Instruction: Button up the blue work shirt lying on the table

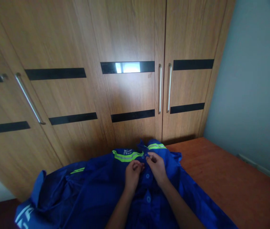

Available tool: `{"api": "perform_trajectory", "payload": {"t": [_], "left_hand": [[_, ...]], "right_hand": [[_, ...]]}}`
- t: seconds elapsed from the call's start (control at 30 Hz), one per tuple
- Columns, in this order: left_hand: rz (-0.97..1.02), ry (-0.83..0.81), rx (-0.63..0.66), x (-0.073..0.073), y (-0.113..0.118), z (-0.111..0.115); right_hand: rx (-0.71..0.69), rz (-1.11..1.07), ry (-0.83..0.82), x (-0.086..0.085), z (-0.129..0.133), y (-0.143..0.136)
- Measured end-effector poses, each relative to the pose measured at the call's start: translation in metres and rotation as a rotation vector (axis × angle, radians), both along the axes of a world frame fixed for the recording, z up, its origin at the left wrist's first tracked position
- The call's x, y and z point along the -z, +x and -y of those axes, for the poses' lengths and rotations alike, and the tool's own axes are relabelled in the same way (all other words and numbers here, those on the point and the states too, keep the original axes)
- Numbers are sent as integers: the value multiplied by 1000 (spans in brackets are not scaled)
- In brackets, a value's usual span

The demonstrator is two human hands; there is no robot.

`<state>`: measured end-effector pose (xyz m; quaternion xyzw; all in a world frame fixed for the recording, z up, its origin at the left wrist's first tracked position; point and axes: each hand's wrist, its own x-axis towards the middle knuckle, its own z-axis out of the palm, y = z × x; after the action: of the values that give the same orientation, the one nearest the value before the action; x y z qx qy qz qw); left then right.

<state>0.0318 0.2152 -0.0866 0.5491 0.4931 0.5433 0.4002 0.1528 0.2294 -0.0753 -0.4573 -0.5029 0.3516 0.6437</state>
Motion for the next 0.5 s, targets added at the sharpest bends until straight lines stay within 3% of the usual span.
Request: {"api": "perform_trajectory", "payload": {"t": [0.2,0.33,0.5], "left_hand": [[-157,-45,1,11,0,-4],[-402,-41,-14,1,3,-6],[-709,-45,-41,-17,18,-26]], "right_hand": [[-6,17,-76,13,4,0],[7,-73,-152,23,0,7],[-14,-242,-185,22,-2,19]]}}
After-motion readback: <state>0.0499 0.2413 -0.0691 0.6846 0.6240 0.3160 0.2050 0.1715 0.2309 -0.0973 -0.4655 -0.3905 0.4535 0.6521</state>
